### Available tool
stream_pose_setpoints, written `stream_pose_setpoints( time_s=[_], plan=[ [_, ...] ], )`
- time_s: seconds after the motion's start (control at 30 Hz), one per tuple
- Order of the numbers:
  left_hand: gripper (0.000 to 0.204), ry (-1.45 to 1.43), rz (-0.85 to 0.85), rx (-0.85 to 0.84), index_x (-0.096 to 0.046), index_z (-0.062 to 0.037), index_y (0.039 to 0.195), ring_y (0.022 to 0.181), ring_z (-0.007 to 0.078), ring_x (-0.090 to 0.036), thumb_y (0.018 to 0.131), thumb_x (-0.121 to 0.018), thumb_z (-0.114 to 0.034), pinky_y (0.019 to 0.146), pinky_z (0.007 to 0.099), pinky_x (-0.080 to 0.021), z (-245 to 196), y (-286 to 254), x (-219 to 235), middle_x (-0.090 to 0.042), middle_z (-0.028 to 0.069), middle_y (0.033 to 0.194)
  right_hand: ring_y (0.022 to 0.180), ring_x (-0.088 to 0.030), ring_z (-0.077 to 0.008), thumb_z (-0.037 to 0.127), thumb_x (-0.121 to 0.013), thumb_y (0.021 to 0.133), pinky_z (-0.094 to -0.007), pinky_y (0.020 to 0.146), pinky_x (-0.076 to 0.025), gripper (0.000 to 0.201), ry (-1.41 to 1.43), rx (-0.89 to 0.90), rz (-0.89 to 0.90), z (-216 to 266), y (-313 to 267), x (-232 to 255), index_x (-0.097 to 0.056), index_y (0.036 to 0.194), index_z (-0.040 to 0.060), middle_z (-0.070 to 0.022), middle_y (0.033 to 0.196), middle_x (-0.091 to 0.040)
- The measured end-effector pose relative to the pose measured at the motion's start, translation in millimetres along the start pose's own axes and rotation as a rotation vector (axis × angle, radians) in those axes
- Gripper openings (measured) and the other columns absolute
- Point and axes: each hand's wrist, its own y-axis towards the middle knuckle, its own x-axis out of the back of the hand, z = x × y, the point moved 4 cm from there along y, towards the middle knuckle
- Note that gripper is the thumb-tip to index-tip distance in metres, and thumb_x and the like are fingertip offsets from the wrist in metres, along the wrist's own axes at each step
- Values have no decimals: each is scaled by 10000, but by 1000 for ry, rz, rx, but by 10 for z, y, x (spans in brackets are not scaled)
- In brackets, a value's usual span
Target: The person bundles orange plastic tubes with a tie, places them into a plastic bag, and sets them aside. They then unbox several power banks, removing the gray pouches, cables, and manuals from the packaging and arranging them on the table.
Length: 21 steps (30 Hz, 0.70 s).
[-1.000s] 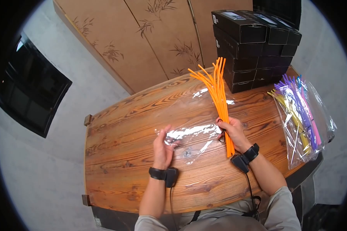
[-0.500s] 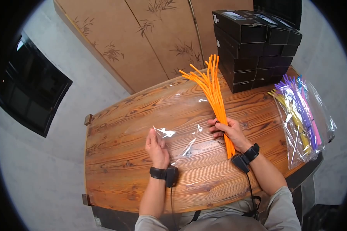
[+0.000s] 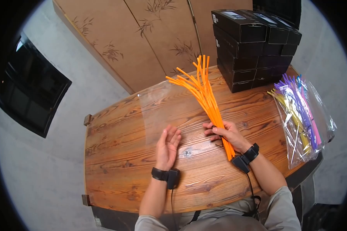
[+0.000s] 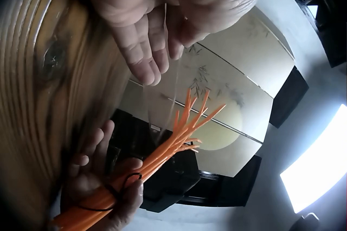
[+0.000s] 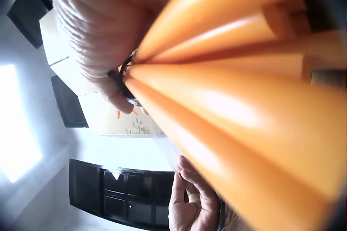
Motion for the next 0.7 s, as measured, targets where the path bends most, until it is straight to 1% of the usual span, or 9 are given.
stream_pose_setpoints(
  time_s=[0.07,0.23,0.27,0.3,0.33,0.43,0.53,0.57,0.7],
  plan=[
    [351,32,49,44,-531,1,1264,1044,234,-645,997,-569,-225,895,331,-565,21,-31,-71,-658,128,1113,1082,-628,-167,138,-606,955,-272,857,-559,303,-10,7,24,12,-13,-38,-589,1211,-24,-135,1302,-577],
    [368,278,124,136,-545,24,1263,1014,245,-666,1007,-547,-241,887,343,-568,82,-86,-145,-672,157,1077,1112,-614,-172,135,-607,954,-278,880,-552,319,7,49,73,24,-15,-71,-586,1229,-24,-143,1371,-521],
    [372,313,142,158,-549,30,1261,1005,247,-672,1007,-546,-242,882,343,-570,94,-97,-170,-675,164,1071,1100,-618,-169,134,-606,955,-277,880,-552,319,18,58,56,25,-16,-69,-586,1230,-26,-144,1350,-538],
    [362,408,190,121,-582,52,1226,970,245,-685,1007,-544,-234,863,340,-575,84,-116,-210,-683,185,1071,1089,-622,-165,133,-604,956,-277,880,-551,319,28,68,39,24,-18,-69,-586,1232,-27,-145,1329,-555],
    [357,438,218,136,-591,57,1214,966,245,-685,1008,-542,-230,856,339,-576,94,-119,-215,-683,189,1076,1077,-626,-162,132,-602,958,-276,880,-551,319,39,77,22,25,-19,-66,-587,1233,-29,-146,1307,-572],
    [336,513,316,197,-625,67,1181,937,233,-689,1009,-540,-208,833,334,-574,131,-125,-217,-685,199,1099,1009,-646,-144,133,-598,963,-267,868,-548,313,-21,60,-7,-18,14,-2,-593,1227,-34,-137,1183,-646],
    [338,537,439,221,-623,61,1201,906,224,-692,1003,-549,-203,827,333,-571,180,-183,-267,-687,191,1107,913,-662,-121,140,-607,962,-241,837,-544,293,-32,70,-104,4,13,16,-614,1192,-42,-116,1043,-694],
    [332,560,469,229,-618,60,1219,889,215,-692,997,-559,-181,822,330,-569,192,-193,-273,-686,184,1118,894,-664,-117,142,-611,960,-233,825,-543,289,-29,66,-127,-8,21,42,-620,1182,-43,-112,1028,-696],
    [316,629,593,294,-624,75,1203,914,226,-694,980,-581,-145,828,328,-568,161,-286,-340,-685,190,1117,835,-666,-102,147,-627,954,-206,783,-540,279,-15,33,-198,-41,45,121,-635,1151,-50,-99,971,-700]
  ],
)
